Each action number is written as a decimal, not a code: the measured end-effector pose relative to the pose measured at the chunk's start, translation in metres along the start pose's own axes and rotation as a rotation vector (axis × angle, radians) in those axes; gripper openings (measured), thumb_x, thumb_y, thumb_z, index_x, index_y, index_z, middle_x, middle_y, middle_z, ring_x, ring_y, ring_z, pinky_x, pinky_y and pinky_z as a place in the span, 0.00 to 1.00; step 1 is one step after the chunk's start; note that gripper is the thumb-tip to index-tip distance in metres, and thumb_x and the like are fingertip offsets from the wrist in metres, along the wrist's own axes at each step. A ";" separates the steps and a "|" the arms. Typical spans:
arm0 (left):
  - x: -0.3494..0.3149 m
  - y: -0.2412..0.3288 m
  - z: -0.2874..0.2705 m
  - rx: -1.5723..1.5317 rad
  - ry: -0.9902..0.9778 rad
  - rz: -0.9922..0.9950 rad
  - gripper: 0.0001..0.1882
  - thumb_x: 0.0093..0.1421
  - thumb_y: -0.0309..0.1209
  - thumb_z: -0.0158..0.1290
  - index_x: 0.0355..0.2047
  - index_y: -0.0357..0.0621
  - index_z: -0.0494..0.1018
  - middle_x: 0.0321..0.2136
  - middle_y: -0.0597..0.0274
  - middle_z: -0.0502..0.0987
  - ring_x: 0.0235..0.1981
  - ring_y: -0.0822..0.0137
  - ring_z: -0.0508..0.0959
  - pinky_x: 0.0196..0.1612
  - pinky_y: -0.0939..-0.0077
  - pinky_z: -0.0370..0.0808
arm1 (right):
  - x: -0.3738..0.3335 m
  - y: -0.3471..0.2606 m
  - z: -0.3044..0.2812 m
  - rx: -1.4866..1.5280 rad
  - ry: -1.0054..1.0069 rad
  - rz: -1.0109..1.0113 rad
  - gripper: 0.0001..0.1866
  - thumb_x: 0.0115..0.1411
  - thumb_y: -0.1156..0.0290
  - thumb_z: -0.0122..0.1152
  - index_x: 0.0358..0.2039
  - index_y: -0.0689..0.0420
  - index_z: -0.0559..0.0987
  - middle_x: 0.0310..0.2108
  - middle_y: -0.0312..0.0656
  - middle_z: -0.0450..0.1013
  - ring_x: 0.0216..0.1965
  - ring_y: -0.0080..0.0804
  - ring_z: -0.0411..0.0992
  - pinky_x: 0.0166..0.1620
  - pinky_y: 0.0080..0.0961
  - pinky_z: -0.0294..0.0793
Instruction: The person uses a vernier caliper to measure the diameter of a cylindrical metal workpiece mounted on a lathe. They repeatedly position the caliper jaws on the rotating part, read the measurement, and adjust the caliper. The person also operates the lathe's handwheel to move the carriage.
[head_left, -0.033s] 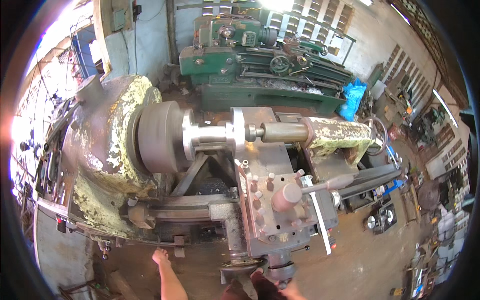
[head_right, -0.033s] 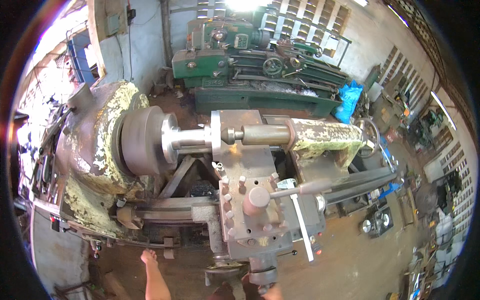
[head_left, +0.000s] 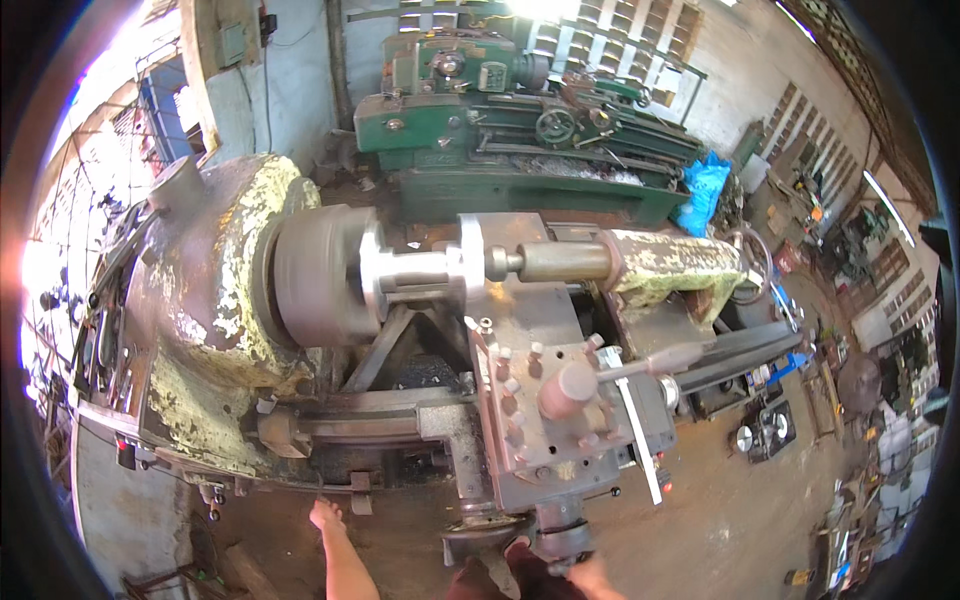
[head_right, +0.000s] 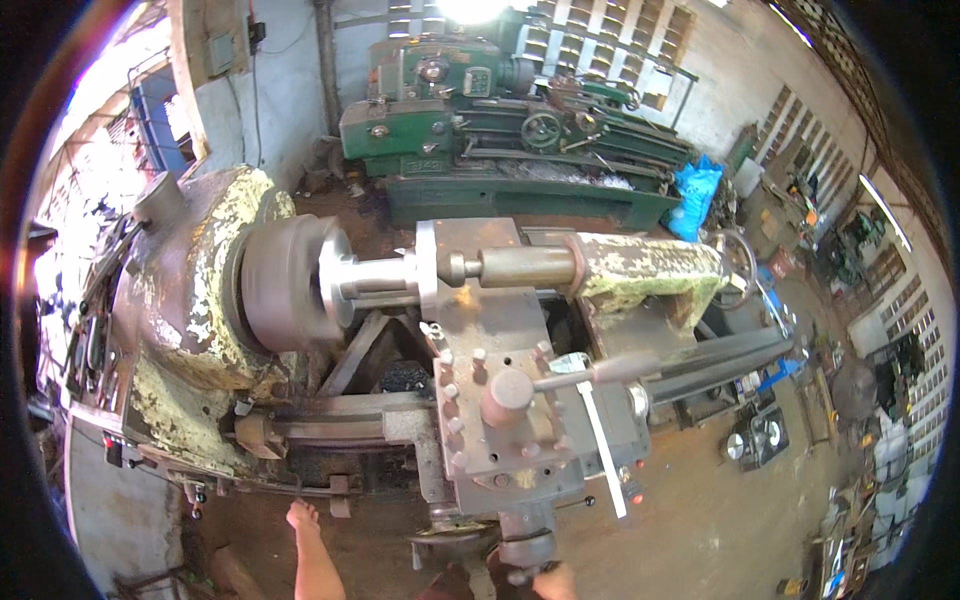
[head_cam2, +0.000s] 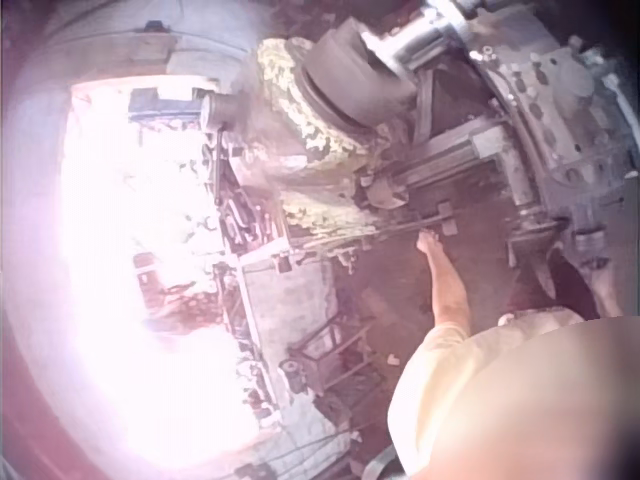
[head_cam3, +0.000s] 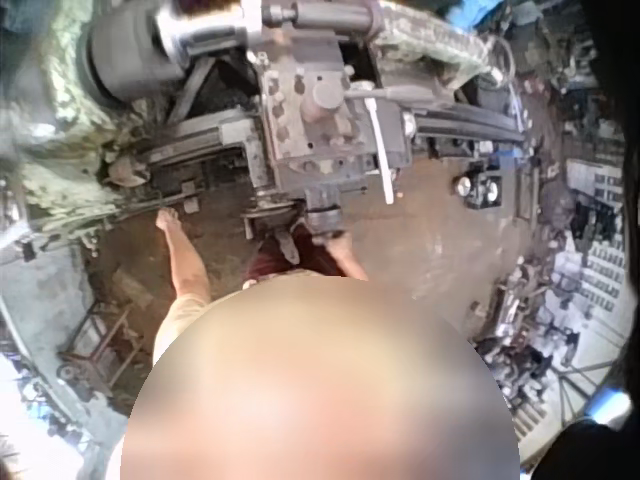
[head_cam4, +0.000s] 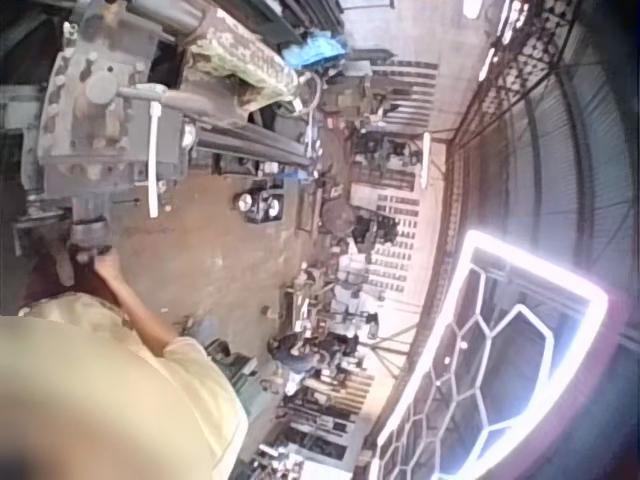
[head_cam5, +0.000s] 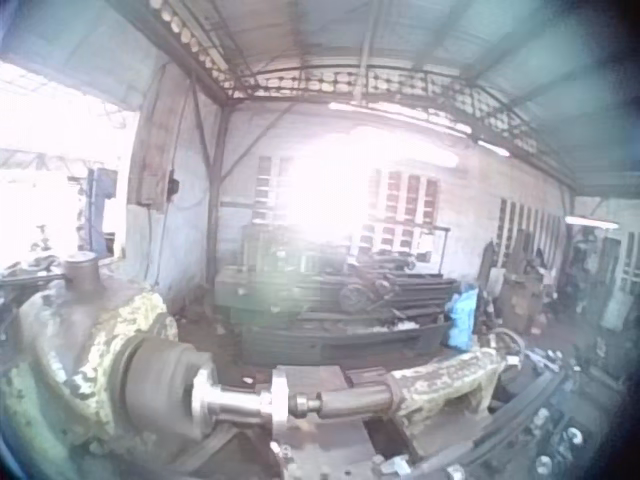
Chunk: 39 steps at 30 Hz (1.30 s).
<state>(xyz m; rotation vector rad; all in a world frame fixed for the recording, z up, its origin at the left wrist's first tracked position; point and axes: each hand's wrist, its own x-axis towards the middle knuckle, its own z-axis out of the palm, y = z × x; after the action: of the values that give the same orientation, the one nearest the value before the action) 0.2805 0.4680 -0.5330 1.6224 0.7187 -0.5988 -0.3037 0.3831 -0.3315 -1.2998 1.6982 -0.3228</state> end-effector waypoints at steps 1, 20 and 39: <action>-0.014 0.003 -0.003 0.086 -0.040 -0.056 0.13 0.69 0.38 0.51 0.47 0.46 0.77 0.34 0.63 0.80 0.27 0.68 0.78 0.26 0.73 0.70 | -0.003 0.002 -0.017 -0.174 0.015 0.115 0.13 0.59 0.65 0.72 0.39 0.60 0.84 0.28 0.43 0.83 0.31 0.37 0.82 0.35 0.35 0.79; -0.635 -0.092 0.126 0.718 -1.022 0.322 0.31 0.70 0.48 0.55 0.61 0.33 0.68 0.43 0.50 0.83 0.38 0.62 0.84 0.41 0.68 0.81 | -0.003 -0.014 -0.107 0.215 -0.773 -0.529 0.23 0.63 0.52 0.66 0.32 0.64 0.80 0.19 0.45 0.75 0.21 0.30 0.75 0.30 0.36 0.75; -0.862 -0.119 0.214 0.760 -0.686 1.116 0.14 0.72 0.37 0.51 0.36 0.37 0.66 0.19 0.42 0.75 0.24 0.37 0.77 0.28 0.47 0.72 | 0.207 -0.251 -0.448 0.653 -0.925 -0.537 0.36 0.71 0.42 0.51 0.62 0.64 0.70 0.49 0.53 0.79 0.42 0.45 0.81 0.48 0.43 0.81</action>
<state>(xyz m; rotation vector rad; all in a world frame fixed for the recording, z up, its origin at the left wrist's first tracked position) -0.3889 0.1609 -0.0220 1.9773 -1.0077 -0.5290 -0.5034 -0.0372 -0.0320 -1.1050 0.3938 -0.4422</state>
